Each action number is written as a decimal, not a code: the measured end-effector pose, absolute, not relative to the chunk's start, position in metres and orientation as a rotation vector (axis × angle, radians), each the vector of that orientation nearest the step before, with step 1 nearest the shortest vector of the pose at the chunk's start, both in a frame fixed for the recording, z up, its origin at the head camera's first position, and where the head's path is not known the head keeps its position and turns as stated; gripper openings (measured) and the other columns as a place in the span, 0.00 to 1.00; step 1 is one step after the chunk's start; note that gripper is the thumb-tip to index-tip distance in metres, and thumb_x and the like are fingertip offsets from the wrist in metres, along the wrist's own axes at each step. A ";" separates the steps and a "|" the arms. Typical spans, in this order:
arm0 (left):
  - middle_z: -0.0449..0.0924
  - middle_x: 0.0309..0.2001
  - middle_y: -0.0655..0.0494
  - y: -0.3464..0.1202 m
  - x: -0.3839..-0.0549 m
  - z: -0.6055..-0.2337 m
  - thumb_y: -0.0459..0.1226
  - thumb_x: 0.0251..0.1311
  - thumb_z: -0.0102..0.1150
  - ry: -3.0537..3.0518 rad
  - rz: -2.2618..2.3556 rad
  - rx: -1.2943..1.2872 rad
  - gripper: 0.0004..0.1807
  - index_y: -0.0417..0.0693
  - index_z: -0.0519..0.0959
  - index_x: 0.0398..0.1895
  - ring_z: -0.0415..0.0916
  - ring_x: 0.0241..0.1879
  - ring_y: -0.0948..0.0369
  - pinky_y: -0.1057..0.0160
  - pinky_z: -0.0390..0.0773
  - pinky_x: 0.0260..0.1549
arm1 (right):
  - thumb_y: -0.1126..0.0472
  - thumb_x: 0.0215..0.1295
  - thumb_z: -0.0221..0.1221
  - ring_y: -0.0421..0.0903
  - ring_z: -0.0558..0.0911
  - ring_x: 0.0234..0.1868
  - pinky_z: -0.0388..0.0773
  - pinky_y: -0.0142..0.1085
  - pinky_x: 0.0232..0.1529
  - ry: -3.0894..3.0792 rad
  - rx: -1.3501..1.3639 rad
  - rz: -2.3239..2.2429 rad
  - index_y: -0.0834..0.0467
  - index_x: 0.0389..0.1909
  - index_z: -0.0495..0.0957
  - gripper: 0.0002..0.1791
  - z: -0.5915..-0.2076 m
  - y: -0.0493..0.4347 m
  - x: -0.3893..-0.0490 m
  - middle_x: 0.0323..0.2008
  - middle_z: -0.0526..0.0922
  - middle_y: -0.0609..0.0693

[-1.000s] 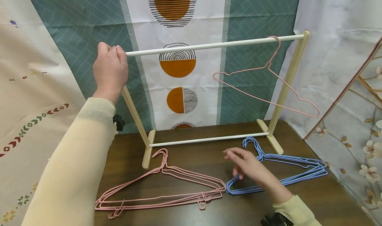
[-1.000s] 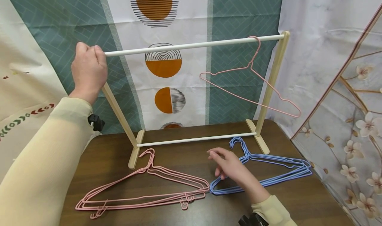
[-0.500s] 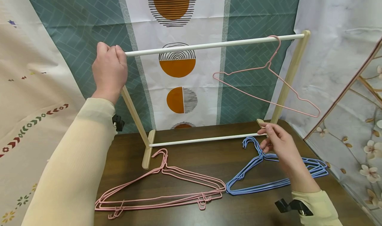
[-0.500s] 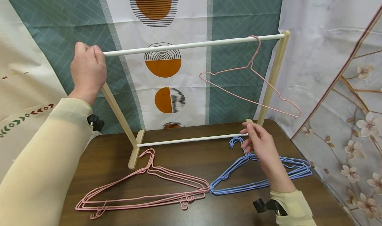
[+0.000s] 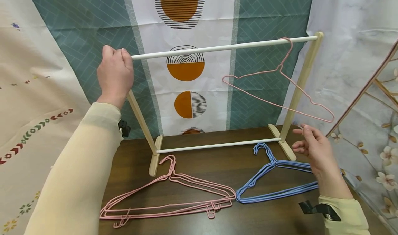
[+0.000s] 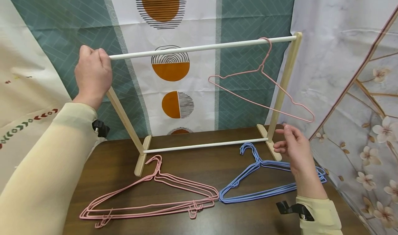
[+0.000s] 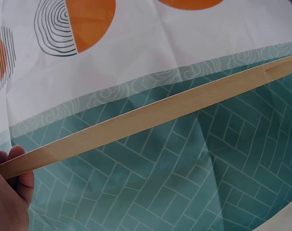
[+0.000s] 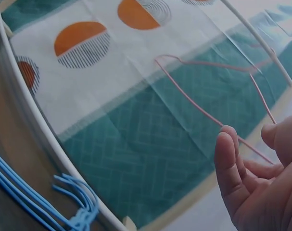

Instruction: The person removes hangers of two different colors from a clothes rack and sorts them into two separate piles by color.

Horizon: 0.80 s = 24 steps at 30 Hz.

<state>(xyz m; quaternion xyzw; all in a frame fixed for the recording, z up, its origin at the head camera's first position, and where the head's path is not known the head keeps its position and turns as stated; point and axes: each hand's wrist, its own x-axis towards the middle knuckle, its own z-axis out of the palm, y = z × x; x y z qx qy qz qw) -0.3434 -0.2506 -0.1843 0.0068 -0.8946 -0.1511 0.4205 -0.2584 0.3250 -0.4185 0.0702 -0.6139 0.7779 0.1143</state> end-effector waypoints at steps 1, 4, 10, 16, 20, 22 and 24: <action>0.68 0.54 0.37 -0.251 -0.344 -0.185 0.51 0.90 0.23 -2.242 -0.379 0.014 0.39 0.27 0.81 0.53 0.69 0.31 0.43 0.49 0.69 0.32 | 0.51 0.89 0.54 0.41 0.88 0.29 0.87 0.31 0.32 -1.760 0.203 2.303 0.46 0.65 0.74 0.13 -0.419 0.329 -0.259 0.53 0.88 0.42; 0.68 0.54 0.37 -0.251 -0.344 -0.185 0.50 0.90 0.23 -2.240 -0.379 0.008 0.39 0.27 0.81 0.52 0.70 0.31 0.43 0.49 0.69 0.32 | 0.55 0.89 0.54 0.43 0.90 0.29 0.87 0.32 0.32 -1.614 0.210 2.366 0.50 0.67 0.69 0.14 -0.418 0.339 -0.260 0.52 0.88 0.44; 0.68 0.53 0.37 -0.251 -0.345 -0.186 0.51 0.90 0.23 -2.233 -0.379 0.002 0.39 0.28 0.82 0.51 0.69 0.30 0.43 0.49 0.69 0.32 | 0.61 0.87 0.55 0.48 0.93 0.34 0.89 0.36 0.32 -1.387 0.243 2.429 0.52 0.74 0.59 0.23 -0.407 0.353 -0.268 0.53 0.86 0.50; 0.67 0.53 0.38 -0.252 -0.345 -0.186 0.50 0.90 0.23 -2.230 -0.388 0.004 0.39 0.28 0.82 0.50 0.68 0.29 0.44 0.49 0.69 0.31 | 0.63 0.86 0.55 0.48 0.92 0.36 0.89 0.36 0.33 -1.350 0.283 2.424 0.53 0.80 0.60 0.28 -0.396 0.363 -0.276 0.53 0.82 0.53; 0.67 0.52 0.38 -0.252 -0.345 -0.186 0.50 0.90 0.23 -2.225 -0.388 0.001 0.39 0.28 0.82 0.50 0.68 0.29 0.44 0.49 0.69 0.31 | 0.64 0.86 0.55 0.48 0.92 0.37 0.89 0.36 0.33 -1.350 0.336 2.408 0.54 0.75 0.69 0.22 -0.392 0.364 -0.282 0.50 0.84 0.55; 0.68 0.52 0.38 -0.252 -0.345 -0.186 0.50 0.90 0.23 -2.224 -0.386 0.001 0.39 0.28 0.82 0.50 0.69 0.29 0.44 0.49 0.69 0.31 | 0.63 0.86 0.55 0.47 0.91 0.37 0.89 0.35 0.33 -1.371 0.360 2.388 0.55 0.73 0.72 0.20 -0.390 0.364 -0.283 0.48 0.85 0.55; 0.68 0.53 0.38 -0.252 -0.345 -0.185 0.51 0.90 0.23 -2.223 -0.385 0.001 0.40 0.28 0.82 0.50 0.69 0.30 0.44 0.49 0.70 0.31 | 0.63 0.85 0.56 0.47 0.91 0.37 0.89 0.34 0.33 -1.393 0.374 2.373 0.57 0.72 0.74 0.19 -0.387 0.364 -0.285 0.47 0.86 0.55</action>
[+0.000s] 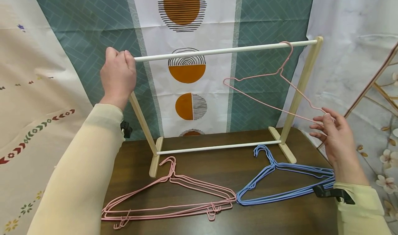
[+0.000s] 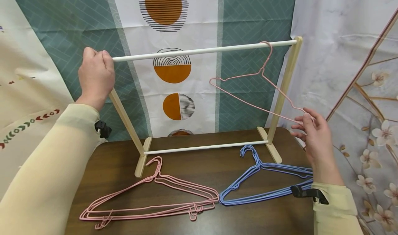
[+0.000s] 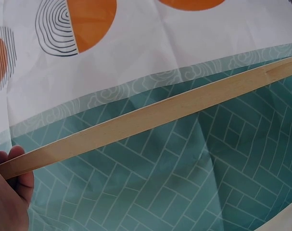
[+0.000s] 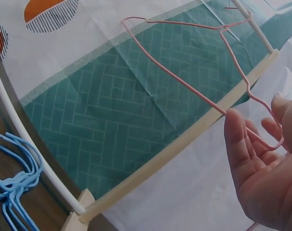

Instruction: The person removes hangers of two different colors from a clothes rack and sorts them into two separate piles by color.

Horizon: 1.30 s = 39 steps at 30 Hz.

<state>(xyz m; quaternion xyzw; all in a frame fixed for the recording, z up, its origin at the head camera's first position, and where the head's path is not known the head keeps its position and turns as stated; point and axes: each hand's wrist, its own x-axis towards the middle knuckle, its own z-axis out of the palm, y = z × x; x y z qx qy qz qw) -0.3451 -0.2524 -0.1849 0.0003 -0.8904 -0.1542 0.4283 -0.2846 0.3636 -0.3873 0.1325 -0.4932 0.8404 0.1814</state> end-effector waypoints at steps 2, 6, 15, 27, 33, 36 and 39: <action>0.68 0.53 0.38 -0.253 -0.345 -0.185 0.51 0.90 0.23 -2.224 -0.386 0.002 0.40 0.28 0.82 0.51 0.69 0.30 0.44 0.49 0.70 0.31 | 0.62 0.85 0.56 0.46 0.91 0.37 0.88 0.34 0.33 -1.418 0.382 2.359 0.58 0.70 0.77 0.18 -0.386 0.363 -0.285 0.45 0.87 0.54; 0.68 0.53 0.38 -0.253 -0.345 -0.185 0.51 0.90 0.23 -2.226 -0.389 0.004 0.40 0.28 0.82 0.51 0.69 0.30 0.44 0.49 0.69 0.31 | 0.62 0.85 0.57 0.45 0.91 0.36 0.88 0.33 0.34 -1.476 0.391 2.324 0.61 0.64 0.81 0.15 -0.385 0.362 -0.287 0.43 0.88 0.54; 0.67 0.52 0.38 -0.253 -0.346 -0.186 0.51 0.90 0.23 -2.225 -0.386 0.005 0.39 0.28 0.82 0.50 0.68 0.29 0.44 0.49 0.68 0.30 | 0.61 0.88 0.51 0.49 0.93 0.36 0.89 0.37 0.40 -1.450 0.520 2.332 0.68 0.64 0.82 0.18 -0.387 0.358 -0.289 0.45 0.91 0.59; 0.68 0.53 0.38 -0.252 -0.346 -0.184 0.50 0.90 0.23 -2.221 -0.388 -0.003 0.39 0.28 0.82 0.50 0.68 0.29 0.44 0.49 0.69 0.31 | 0.59 0.87 0.50 0.52 0.92 0.38 0.89 0.39 0.41 -1.296 0.547 2.402 0.70 0.66 0.77 0.21 -0.381 0.350 -0.286 0.44 0.89 0.62; 0.67 0.52 0.38 -0.252 -0.347 -0.185 0.50 0.90 0.23 -2.221 -0.389 -0.005 0.39 0.28 0.82 0.50 0.68 0.29 0.44 0.49 0.69 0.31 | 0.58 0.86 0.51 0.53 0.92 0.38 0.89 0.39 0.42 -1.243 0.560 2.451 0.70 0.66 0.77 0.21 -0.376 0.344 -0.282 0.44 0.89 0.63; 0.67 0.52 0.38 -0.252 -0.346 -0.185 0.50 0.90 0.23 -2.222 -0.391 0.000 0.39 0.28 0.82 0.50 0.68 0.29 0.44 0.49 0.69 0.31 | 0.58 0.86 0.50 0.53 0.92 0.38 0.89 0.39 0.42 -1.242 0.580 2.456 0.71 0.65 0.78 0.22 -0.375 0.339 -0.279 0.44 0.89 0.63; 0.67 0.52 0.38 -0.252 -0.346 -0.185 0.50 0.90 0.23 -2.223 -0.389 0.006 0.39 0.28 0.82 0.51 0.69 0.30 0.43 0.49 0.70 0.32 | 0.59 0.87 0.49 0.52 0.91 0.38 0.89 0.38 0.42 -1.262 0.621 2.454 0.72 0.66 0.77 0.22 -0.376 0.333 -0.276 0.44 0.89 0.63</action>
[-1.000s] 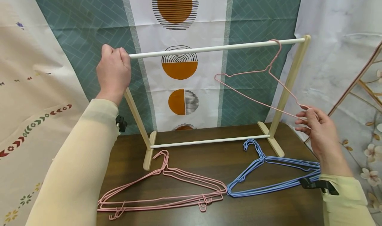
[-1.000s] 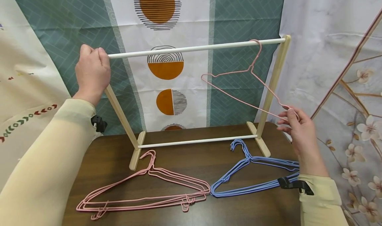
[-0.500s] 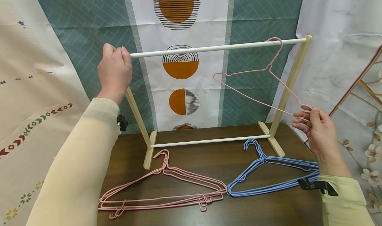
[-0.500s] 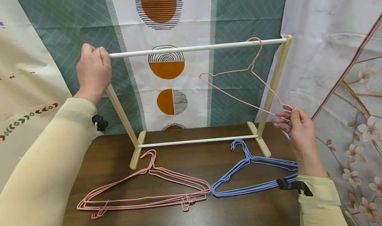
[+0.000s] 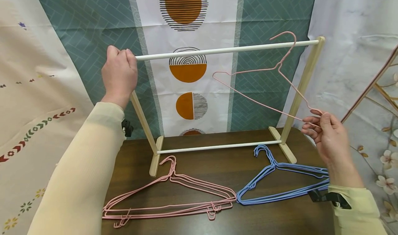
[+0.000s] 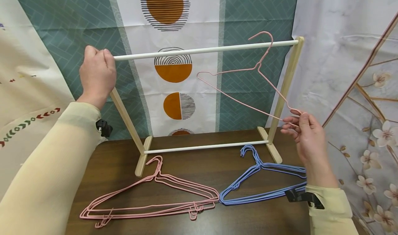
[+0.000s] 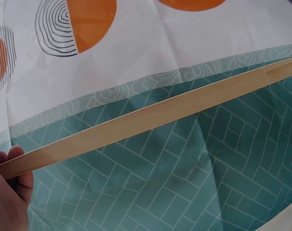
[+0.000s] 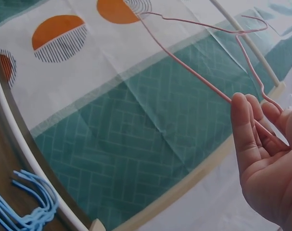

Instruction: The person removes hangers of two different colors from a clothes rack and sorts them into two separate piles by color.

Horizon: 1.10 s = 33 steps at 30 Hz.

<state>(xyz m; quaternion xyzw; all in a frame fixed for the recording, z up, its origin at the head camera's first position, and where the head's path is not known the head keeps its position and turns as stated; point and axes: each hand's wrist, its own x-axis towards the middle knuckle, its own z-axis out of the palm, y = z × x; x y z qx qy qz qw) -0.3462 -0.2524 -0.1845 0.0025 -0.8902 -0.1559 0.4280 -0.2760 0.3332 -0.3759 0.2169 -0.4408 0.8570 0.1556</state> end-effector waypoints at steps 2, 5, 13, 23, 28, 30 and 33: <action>0.68 0.53 0.38 -0.253 -0.346 -0.185 0.51 0.90 0.23 -2.223 -0.388 0.006 0.39 0.28 0.82 0.51 0.70 0.31 0.43 0.48 0.70 0.32 | 0.59 0.88 0.47 0.52 0.91 0.37 0.89 0.37 0.42 -1.302 0.644 2.436 0.71 0.66 0.78 0.22 -0.378 0.329 -0.275 0.44 0.89 0.62; 0.68 0.53 0.38 -0.253 -0.346 -0.185 0.50 0.90 0.23 -2.222 -0.386 0.009 0.39 0.28 0.82 0.51 0.71 0.31 0.42 0.48 0.71 0.33 | 0.58 0.89 0.46 0.50 0.91 0.37 0.89 0.36 0.42 -1.379 0.670 2.413 0.70 0.67 0.78 0.23 -0.381 0.322 -0.273 0.44 0.89 0.60; 0.67 0.52 0.38 -0.253 -0.346 -0.186 0.50 0.90 0.23 -2.218 -0.388 0.008 0.39 0.28 0.82 0.50 0.71 0.32 0.42 0.47 0.72 0.34 | 0.56 0.90 0.46 0.45 0.89 0.37 0.88 0.33 0.39 -1.592 0.666 2.367 0.66 0.66 0.80 0.22 -0.392 0.304 -0.267 0.46 0.87 0.54; 0.68 0.53 0.38 -0.252 -0.347 -0.186 0.50 0.90 0.23 -2.214 -0.383 0.005 0.39 0.28 0.82 0.50 0.71 0.31 0.42 0.47 0.72 0.33 | 0.56 0.93 0.42 0.43 0.89 0.36 0.88 0.32 0.37 -1.813 0.743 2.346 0.64 0.67 0.79 0.22 -0.412 0.275 -0.264 0.45 0.86 0.53; 0.67 0.52 0.38 -0.252 -0.346 -0.185 0.50 0.90 0.23 -2.219 -0.382 0.010 0.39 0.28 0.82 0.51 0.71 0.31 0.42 0.47 0.71 0.33 | 0.54 0.93 0.42 0.42 0.88 0.36 0.88 0.33 0.37 -1.980 0.730 2.310 0.58 0.66 0.80 0.21 -0.423 0.260 -0.259 0.44 0.84 0.53; 0.67 0.52 0.38 -0.252 -0.346 -0.185 0.50 0.90 0.23 -2.218 -0.381 0.009 0.39 0.28 0.81 0.51 0.70 0.31 0.42 0.48 0.70 0.33 | 0.53 0.94 0.42 0.41 0.88 0.36 0.88 0.33 0.36 -2.012 0.743 2.321 0.57 0.65 0.81 0.21 -0.428 0.254 -0.258 0.44 0.84 0.53; 0.67 0.52 0.38 -0.252 -0.346 -0.185 0.50 0.90 0.23 -2.213 -0.381 0.001 0.39 0.28 0.82 0.50 0.70 0.30 0.42 0.48 0.70 0.32 | 0.54 0.94 0.41 0.41 0.88 0.35 0.88 0.33 0.35 -2.039 0.749 2.348 0.56 0.62 0.82 0.21 -0.435 0.242 -0.255 0.42 0.84 0.51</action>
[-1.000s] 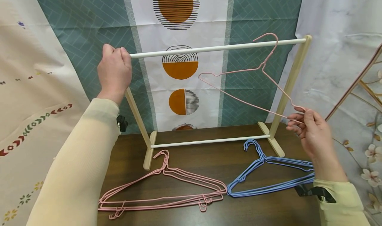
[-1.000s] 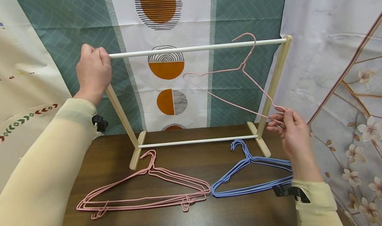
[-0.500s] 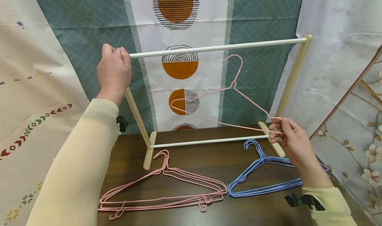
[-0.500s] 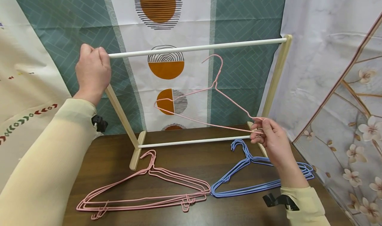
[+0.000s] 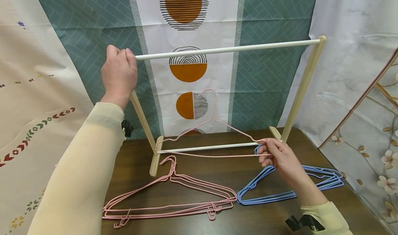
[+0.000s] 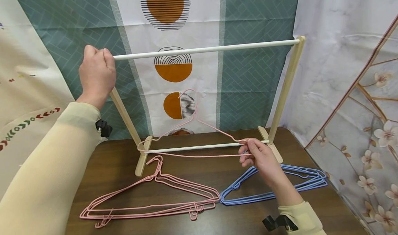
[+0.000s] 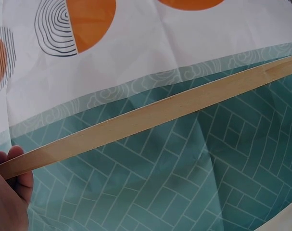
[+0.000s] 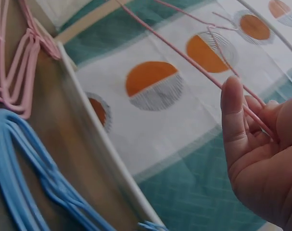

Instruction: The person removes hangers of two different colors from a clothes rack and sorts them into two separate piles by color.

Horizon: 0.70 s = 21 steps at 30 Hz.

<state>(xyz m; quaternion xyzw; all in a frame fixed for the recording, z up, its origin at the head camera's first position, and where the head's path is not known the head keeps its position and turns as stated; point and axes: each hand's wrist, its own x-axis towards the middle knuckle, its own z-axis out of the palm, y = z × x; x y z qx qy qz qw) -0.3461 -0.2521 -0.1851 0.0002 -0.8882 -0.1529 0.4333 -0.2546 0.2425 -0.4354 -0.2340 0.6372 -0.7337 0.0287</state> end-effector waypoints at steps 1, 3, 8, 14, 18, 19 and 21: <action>0.67 0.52 0.38 -0.252 -0.346 -0.185 0.50 0.90 0.23 -2.211 -0.381 -0.001 0.39 0.28 0.82 0.50 0.70 0.30 0.42 0.48 0.70 0.32 | 0.54 0.94 0.41 0.41 0.88 0.35 0.88 0.34 0.35 1.963 -0.712 -2.251 0.56 0.62 0.82 0.21 -0.438 0.239 -0.254 0.42 0.84 0.51; 0.68 0.52 0.38 -0.252 -0.346 -0.185 0.50 0.90 0.23 -2.210 -0.380 -0.003 0.39 0.27 0.82 0.50 0.70 0.30 0.42 0.48 0.70 0.32 | 0.53 0.94 0.42 0.41 0.88 0.34 0.88 0.34 0.35 1.968 -0.679 -2.216 0.57 0.61 0.81 0.20 -0.443 0.230 -0.251 0.42 0.83 0.52; 0.67 0.52 0.38 -0.251 -0.346 -0.186 0.50 0.90 0.23 -2.211 -0.374 -0.001 0.39 0.27 0.81 0.50 0.70 0.30 0.42 0.47 0.71 0.32 | 0.50 0.94 0.43 0.43 0.87 0.34 0.88 0.36 0.34 1.977 -0.581 -2.126 0.65 0.63 0.77 0.23 -0.453 0.208 -0.244 0.43 0.81 0.57; 0.67 0.52 0.38 -0.251 -0.346 -0.185 0.50 0.90 0.23 -2.213 -0.378 0.002 0.39 0.27 0.81 0.51 0.71 0.31 0.42 0.47 0.71 0.33 | 0.53 0.94 0.44 0.43 0.86 0.32 0.88 0.35 0.34 1.918 -0.545 -2.094 0.67 0.63 0.77 0.22 -0.466 0.185 -0.239 0.42 0.81 0.59; 0.67 0.52 0.38 -0.251 -0.346 -0.185 0.50 0.90 0.23 -2.212 -0.373 0.001 0.39 0.27 0.81 0.50 0.71 0.31 0.42 0.47 0.71 0.33 | 0.54 0.94 0.44 0.42 0.86 0.32 0.87 0.34 0.34 1.868 -0.534 -2.063 0.70 0.64 0.75 0.23 -0.474 0.168 -0.235 0.41 0.81 0.56; 0.67 0.52 0.38 -0.251 -0.346 -0.185 0.50 0.90 0.23 -2.211 -0.372 0.000 0.39 0.27 0.81 0.50 0.71 0.31 0.42 0.47 0.71 0.33 | 0.54 0.94 0.45 0.42 0.86 0.32 0.87 0.34 0.34 1.852 -0.525 -2.060 0.71 0.64 0.74 0.23 -0.476 0.163 -0.233 0.41 0.81 0.56; 0.68 0.52 0.38 -0.251 -0.345 -0.185 0.50 0.90 0.23 -2.212 -0.373 0.001 0.39 0.27 0.81 0.50 0.71 0.31 0.41 0.46 0.71 0.33 | 0.53 0.94 0.45 0.42 0.86 0.31 0.87 0.34 0.34 1.828 -0.504 -2.048 0.74 0.66 0.72 0.25 -0.480 0.154 -0.230 0.41 0.81 0.56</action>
